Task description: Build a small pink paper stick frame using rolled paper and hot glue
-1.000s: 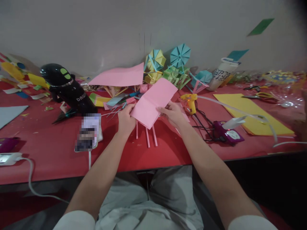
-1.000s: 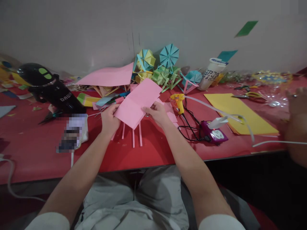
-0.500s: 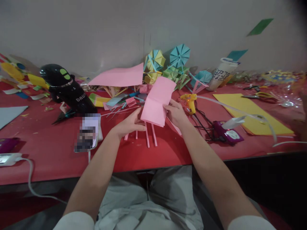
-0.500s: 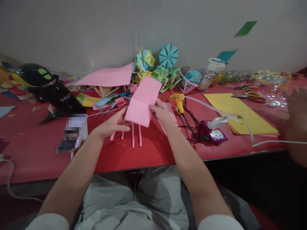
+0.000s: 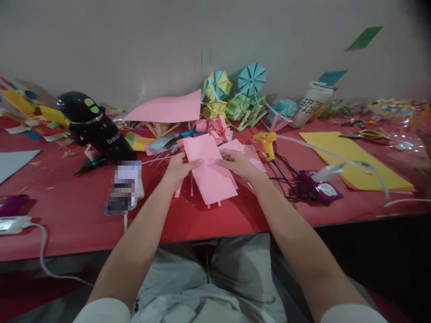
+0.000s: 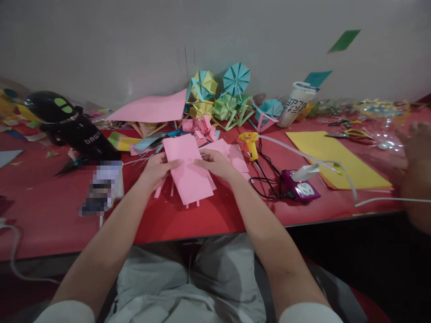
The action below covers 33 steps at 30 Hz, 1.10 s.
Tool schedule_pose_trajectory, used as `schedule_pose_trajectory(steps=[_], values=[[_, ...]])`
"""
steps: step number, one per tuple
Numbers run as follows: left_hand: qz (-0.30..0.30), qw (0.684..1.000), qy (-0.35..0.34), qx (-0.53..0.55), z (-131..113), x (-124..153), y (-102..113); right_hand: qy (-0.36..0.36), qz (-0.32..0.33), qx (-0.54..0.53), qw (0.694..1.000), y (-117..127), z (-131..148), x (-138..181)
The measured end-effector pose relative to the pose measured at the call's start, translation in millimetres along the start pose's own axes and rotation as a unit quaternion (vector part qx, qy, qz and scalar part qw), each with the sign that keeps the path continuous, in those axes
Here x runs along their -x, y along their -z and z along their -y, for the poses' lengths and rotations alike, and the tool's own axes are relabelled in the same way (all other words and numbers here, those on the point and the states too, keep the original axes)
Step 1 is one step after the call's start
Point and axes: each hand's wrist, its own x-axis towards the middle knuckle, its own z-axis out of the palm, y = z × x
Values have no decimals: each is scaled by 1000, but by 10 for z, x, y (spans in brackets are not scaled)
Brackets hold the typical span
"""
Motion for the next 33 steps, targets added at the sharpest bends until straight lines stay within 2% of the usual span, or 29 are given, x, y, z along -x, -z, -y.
schedule_pose_trajectory(steps=[5, 12, 22, 27, 33], values=[[-9, 1000, -8, -6, 24, -4, -22, -6, -30, 9, 999, -11, -22, -15], [30, 999, 23, 3, -33, 74, -91, 24, -107, 33, 993, 12, -13, -46], [18, 1000, -16, -8, 46, -6, -41, 16, -81, 36, 996, 8, -36, -41], [0, 1000, -22, -1, 71, -44, -15, 0, -67, 1, 998, 2, -30, -46], [-2, 999, -36, 4, 64, -31, -11, 6, -72, 6, 997, 15, -28, -48]])
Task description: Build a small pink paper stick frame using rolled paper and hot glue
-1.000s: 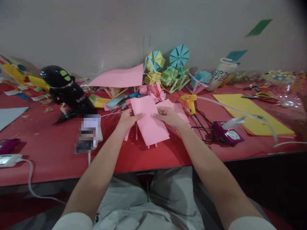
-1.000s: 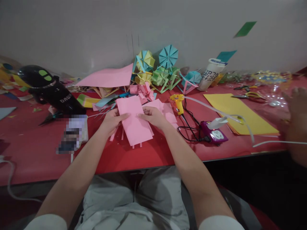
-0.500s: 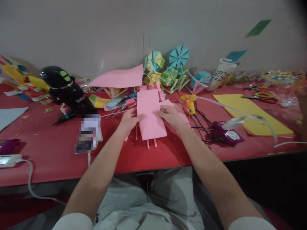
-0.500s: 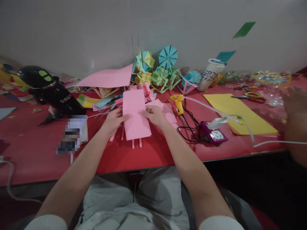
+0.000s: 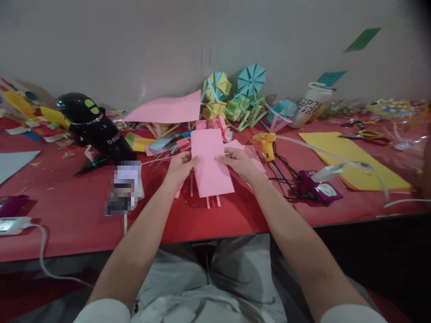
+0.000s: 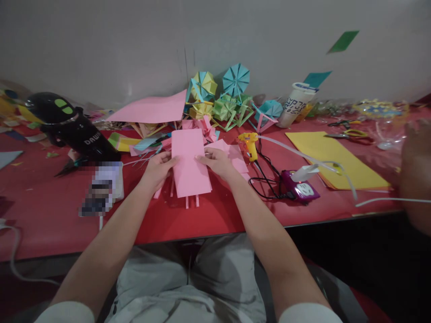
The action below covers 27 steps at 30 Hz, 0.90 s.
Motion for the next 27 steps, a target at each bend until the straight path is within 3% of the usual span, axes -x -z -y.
schedule_pose_trajectory(steps=[9, 22, 27], values=[[-17, 1000, 8, -9, -25, 28, -18, -2, -6, -5, 1000, 13, -4, 4], [-33, 997, -63, -32, 65, -47, 26, 19, -36, 22, 999, 37, -18, -24], [-39, 996, -62, -43, 50, -47, 23, 12, -40, 15, 999, 34, -24, -24]])
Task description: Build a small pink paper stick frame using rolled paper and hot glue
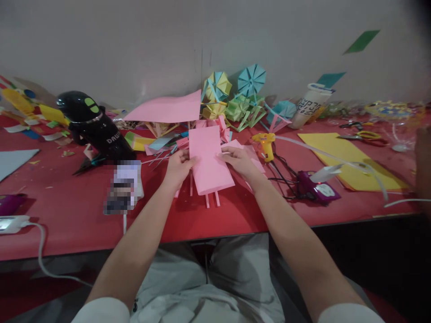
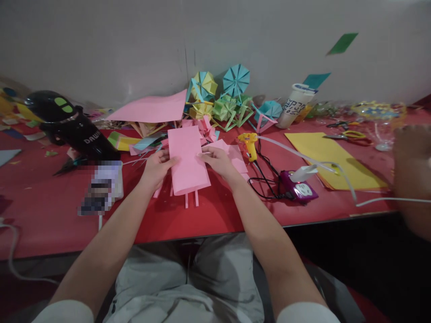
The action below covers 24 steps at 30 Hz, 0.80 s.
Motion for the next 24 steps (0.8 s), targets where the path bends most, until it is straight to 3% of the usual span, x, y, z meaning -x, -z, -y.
schedule_pose_trajectory(steps=[11, 18, 24], values=[[29, 999, 12, 14, -16, 0, -14, 24, 2, 1, 1000, -5, 2, 10], [-1, 999, 10, 41, 23, -30, 9, -26, 4, -38, 999, 3, 18, 26], [8, 998, 40, 47, -20, -11, -18, 2, -20, 7, 1000, 58, -33, -15]])
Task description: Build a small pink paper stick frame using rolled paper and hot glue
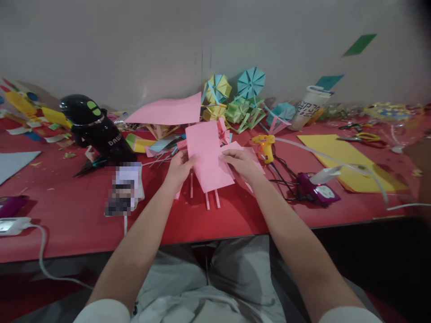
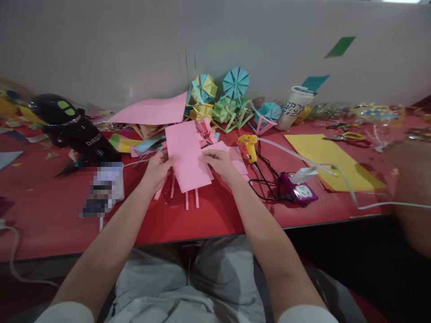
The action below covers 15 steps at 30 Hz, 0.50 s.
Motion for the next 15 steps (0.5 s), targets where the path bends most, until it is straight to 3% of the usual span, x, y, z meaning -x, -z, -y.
schedule_pose_trajectory(steps=[5, 7, 8, 9, 11, 13, 15], values=[[-52, 998, -2, 25, -123, -69, 43, 73, -161, -55, 983, 149, 6, -78], [-87, 995, -42, -36, -206, -116, 96, 79, -210, -77, 971, 186, 49, -92], [-107, 984, -94, -104, -257, -139, 120, 79, -221, -86, 968, 194, 71, -94], [-121, 961, -155, -193, -312, -160, 141, 79, -229, -96, 965, 194, 91, -95], [-130, 881, -258, -375, -427, -212, 161, 78, -232, -105, 964, 183, 119, -100], [-134, 805, -300, -494, -529, -293, 161, 75, -230, -105, 965, 170, 135, -114], [-131, 762, -312, -552, -608, -418, 160, 71, -220, -99, 968, 169, 157, -140]])
